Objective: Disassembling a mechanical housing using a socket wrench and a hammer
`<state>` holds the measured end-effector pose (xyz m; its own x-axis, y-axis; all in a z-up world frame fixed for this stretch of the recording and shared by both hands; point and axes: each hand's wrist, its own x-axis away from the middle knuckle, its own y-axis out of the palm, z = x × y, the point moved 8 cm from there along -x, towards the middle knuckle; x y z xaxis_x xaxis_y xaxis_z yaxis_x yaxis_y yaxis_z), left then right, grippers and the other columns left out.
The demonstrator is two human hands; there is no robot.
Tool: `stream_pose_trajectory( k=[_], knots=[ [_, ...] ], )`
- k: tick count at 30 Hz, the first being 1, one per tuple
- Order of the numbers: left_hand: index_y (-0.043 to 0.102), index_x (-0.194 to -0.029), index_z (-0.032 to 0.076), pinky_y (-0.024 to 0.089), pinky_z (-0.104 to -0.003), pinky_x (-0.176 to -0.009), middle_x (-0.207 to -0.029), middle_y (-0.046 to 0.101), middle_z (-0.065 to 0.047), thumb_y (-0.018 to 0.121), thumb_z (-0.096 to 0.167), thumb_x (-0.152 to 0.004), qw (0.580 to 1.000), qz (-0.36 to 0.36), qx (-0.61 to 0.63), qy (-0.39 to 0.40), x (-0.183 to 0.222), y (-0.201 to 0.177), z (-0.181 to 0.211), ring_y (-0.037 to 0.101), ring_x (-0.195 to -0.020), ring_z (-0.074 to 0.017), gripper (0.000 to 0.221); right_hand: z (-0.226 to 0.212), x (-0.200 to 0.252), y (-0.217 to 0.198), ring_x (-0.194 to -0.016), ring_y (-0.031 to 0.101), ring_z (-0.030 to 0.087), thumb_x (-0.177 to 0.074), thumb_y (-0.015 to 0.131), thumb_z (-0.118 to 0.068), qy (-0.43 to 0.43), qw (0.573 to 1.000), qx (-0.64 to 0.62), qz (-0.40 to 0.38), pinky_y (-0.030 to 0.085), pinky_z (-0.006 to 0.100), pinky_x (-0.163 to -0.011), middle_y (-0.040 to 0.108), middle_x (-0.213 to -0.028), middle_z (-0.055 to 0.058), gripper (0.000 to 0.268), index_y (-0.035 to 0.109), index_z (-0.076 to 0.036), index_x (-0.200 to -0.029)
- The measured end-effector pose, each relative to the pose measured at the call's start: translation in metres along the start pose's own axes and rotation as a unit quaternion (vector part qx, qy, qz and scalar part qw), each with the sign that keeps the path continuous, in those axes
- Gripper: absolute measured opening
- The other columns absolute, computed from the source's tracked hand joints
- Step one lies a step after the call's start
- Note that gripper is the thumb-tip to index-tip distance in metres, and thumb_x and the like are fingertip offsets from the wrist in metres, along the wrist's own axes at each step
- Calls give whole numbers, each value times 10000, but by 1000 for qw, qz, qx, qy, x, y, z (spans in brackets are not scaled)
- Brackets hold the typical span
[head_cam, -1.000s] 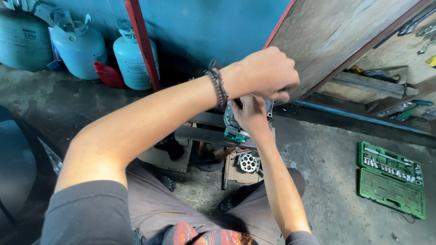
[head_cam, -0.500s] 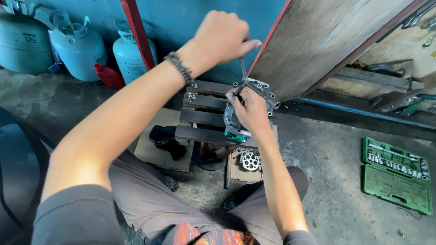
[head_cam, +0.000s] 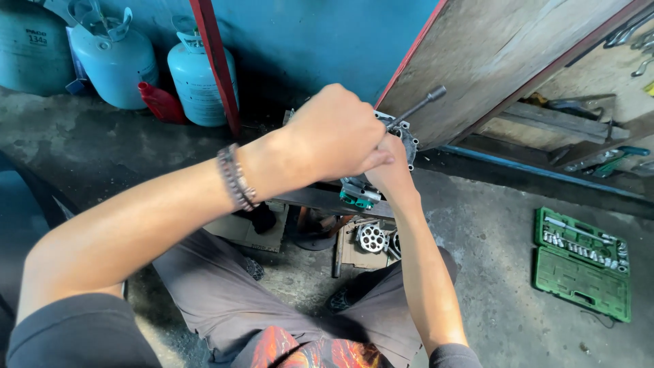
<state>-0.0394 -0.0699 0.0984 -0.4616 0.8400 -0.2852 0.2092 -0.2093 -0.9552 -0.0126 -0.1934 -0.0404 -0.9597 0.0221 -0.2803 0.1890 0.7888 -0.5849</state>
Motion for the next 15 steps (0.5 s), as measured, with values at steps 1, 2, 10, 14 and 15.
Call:
stream_pose_trajectory(
  k=[1, 2, 10, 14, 15],
  knots=[
    [718, -653, 147, 551, -505, -562, -586, 662, -115, 547, 483, -926, 998, 35, -18, 42, -6, 0, 5, 700, -571, -359, 465, 2, 0, 1, -581, 385, 256, -883, 597, -200, 17, 999, 31, -10, 403, 426, -579, 560, -584, 173, 269, 638, 21, -737],
    [697, -621, 160, 549, -504, -534, -571, 650, -105, 612, 507, -881, 993, 69, -36, 85, -12, 1, 11, 688, -543, -342, 442, 5, 0, 2, -601, 409, 272, -894, 581, -244, 35, 997, 60, -17, 410, 432, -589, 575, -632, 183, 303, 644, 26, -773],
    [564, -765, 253, 554, -371, -579, -544, 624, 33, 540, 690, -968, 938, 226, -119, 236, -35, 1, 29, 683, -540, -198, 482, 29, 2, 6, -746, 591, 387, -981, 454, -572, 166, 944, 273, -76, 460, 479, -667, 694, -989, 263, 677, 688, 61, -1041],
    [663, -722, 282, 552, -359, -696, -583, 657, 97, 501, 658, -1005, 915, 251, -93, 303, -46, 13, 54, 708, -591, -167, 498, 17, 5, -4, -894, 651, 488, -961, 575, -394, 89, 958, 274, -10, 414, 689, -784, 712, -1061, 324, 498, 723, 64, -1089],
    [663, -722, 282, 552, -359, -696, -583, 657, 97, 501, 658, -1005, 915, 252, -92, 302, -49, 15, 55, 708, -591, -167, 498, 14, 6, -4, -894, 651, 488, -961, 575, -394, 89, 957, 275, -11, 414, 689, -784, 712, -1061, 324, 498, 723, 64, -1089]
  ],
)
